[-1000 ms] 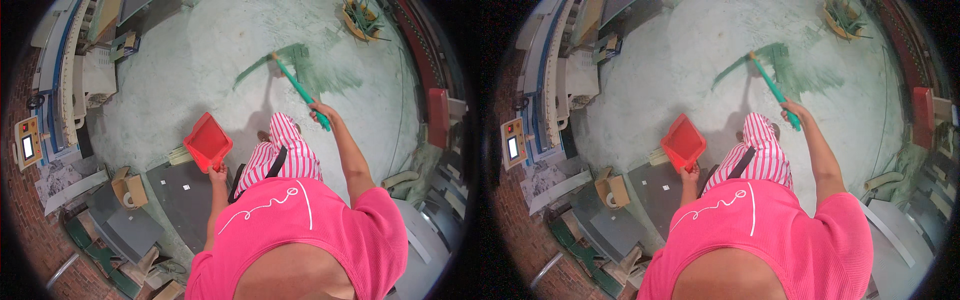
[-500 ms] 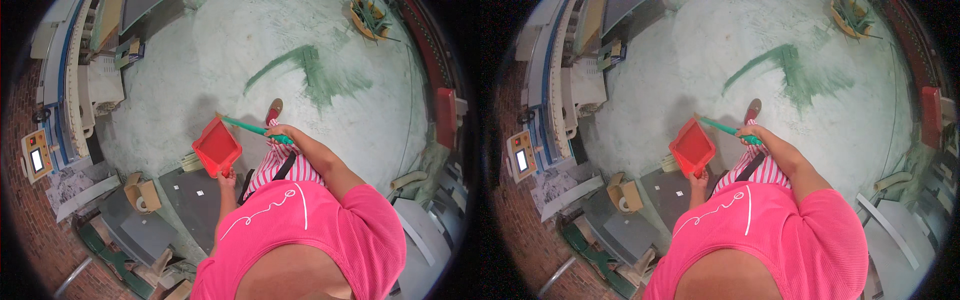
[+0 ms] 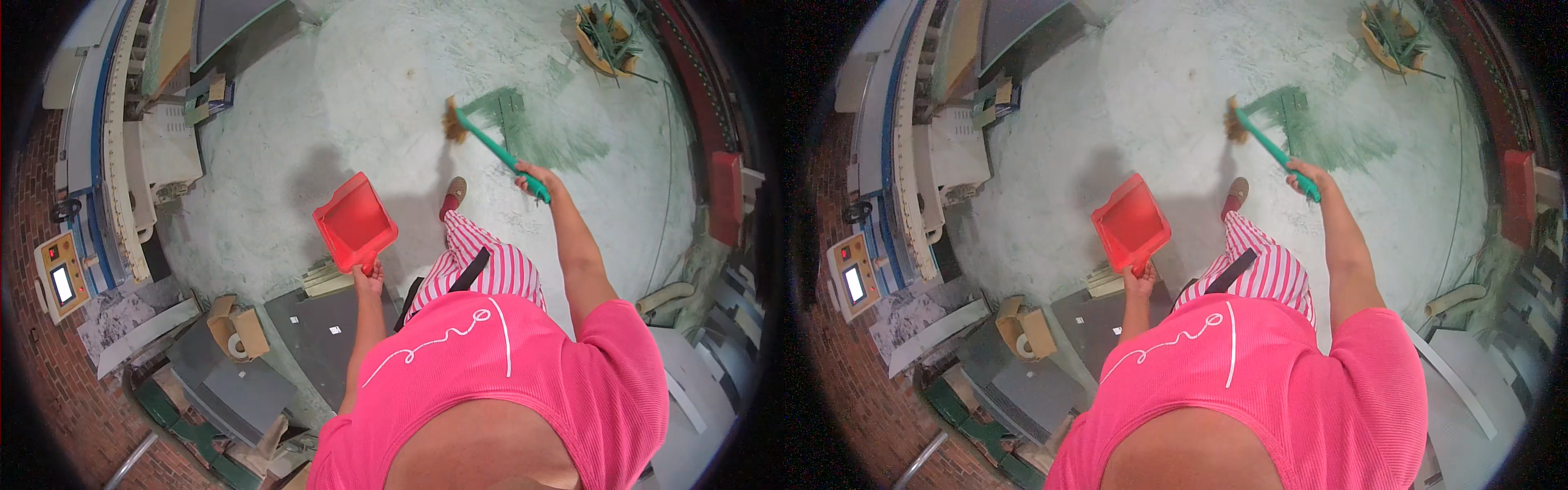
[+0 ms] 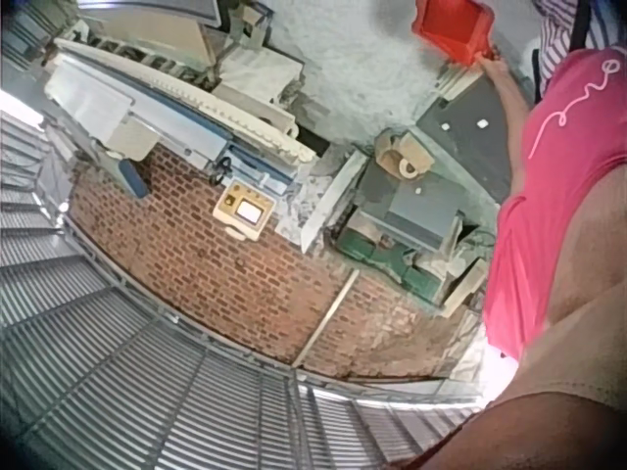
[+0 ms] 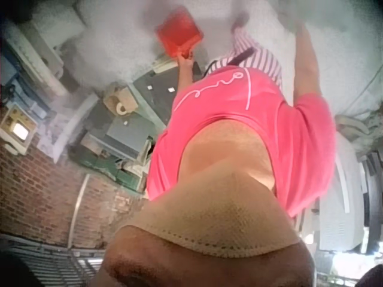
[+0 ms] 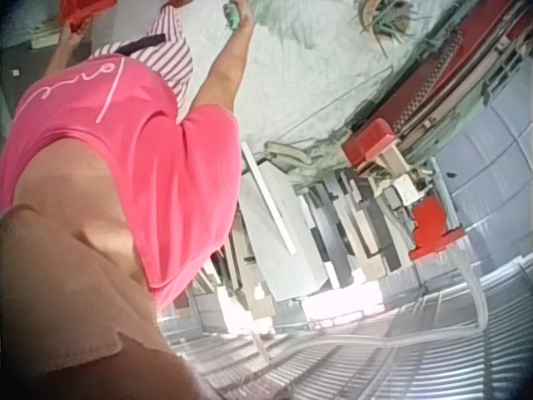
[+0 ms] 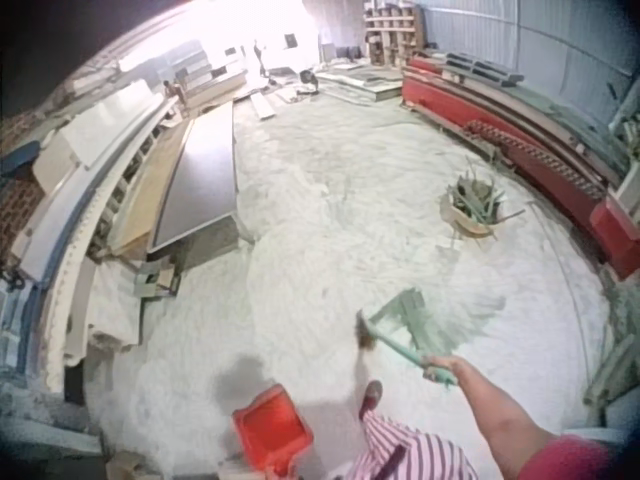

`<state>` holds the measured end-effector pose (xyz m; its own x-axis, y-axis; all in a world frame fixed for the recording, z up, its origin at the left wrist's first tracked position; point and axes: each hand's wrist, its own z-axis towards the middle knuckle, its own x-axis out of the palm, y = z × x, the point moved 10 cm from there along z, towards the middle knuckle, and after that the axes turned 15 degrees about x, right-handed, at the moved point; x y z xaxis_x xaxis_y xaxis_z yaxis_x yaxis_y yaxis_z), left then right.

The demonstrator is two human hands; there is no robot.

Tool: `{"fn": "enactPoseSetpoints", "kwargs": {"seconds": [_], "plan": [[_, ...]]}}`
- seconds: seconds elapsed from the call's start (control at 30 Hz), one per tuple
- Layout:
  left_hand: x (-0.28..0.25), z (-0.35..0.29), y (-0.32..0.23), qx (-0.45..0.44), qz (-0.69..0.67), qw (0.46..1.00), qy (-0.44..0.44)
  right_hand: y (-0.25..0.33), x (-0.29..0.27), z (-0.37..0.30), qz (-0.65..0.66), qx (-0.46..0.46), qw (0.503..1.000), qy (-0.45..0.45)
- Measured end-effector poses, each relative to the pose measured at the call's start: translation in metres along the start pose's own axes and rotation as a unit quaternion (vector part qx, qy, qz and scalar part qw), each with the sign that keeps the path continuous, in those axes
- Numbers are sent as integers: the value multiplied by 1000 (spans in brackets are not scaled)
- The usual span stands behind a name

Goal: Sweeping sawdust and wood debris on a workshop floor using a broom and a dustpan.

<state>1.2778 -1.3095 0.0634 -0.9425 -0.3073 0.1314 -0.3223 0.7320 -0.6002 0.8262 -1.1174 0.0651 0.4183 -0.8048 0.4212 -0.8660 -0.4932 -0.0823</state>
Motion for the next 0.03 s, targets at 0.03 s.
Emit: {"fn": "enactPoseSetpoints", "kwargs": {"seconds": [0.03], "plan": [[13, 2, -1, 2, 7, 1000, 20, 9, -8, -2, 36, 10, 999, -1]]}}
